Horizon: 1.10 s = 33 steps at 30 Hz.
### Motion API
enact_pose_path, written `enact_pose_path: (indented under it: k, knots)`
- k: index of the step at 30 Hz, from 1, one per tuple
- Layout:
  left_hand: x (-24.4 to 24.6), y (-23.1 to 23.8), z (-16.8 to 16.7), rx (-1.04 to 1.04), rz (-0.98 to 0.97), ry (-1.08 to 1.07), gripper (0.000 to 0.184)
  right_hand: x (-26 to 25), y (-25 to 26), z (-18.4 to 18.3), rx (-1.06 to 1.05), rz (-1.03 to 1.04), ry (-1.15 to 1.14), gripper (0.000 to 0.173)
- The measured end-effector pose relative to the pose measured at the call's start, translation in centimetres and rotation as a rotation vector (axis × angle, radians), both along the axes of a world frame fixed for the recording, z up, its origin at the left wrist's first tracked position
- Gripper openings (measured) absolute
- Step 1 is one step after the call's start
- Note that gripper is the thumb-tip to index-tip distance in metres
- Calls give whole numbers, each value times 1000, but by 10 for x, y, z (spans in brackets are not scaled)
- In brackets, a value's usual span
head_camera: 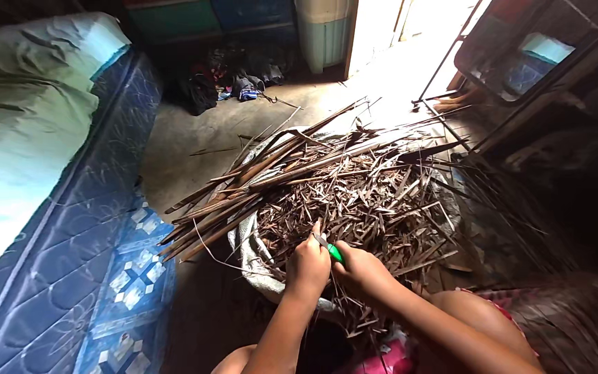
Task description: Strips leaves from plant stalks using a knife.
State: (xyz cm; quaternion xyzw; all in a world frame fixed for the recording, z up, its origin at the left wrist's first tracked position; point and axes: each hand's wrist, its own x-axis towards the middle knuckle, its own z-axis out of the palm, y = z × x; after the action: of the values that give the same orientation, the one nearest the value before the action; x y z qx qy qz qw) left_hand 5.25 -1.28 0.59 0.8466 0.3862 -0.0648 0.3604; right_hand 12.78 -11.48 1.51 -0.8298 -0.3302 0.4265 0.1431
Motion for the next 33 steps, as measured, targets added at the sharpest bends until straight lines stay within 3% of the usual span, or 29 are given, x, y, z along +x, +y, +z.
enact_pose_path:
  k: [15,23,29,33]
  knots:
    - [0,-6,-3,36,-19,-40,46,0,4,2,-80,-27,-79,29]
    - [2,-9,-2,27,-3,-50,34,4,17,-1,-109,-80,-201,28]
    - [1,-7,0,-24,12,-42,32,12,9,1,-61,-29,-42,28]
    - [0,-4,-2,-3,27,-111,42,3,5,6,-79,-21,-17,27]
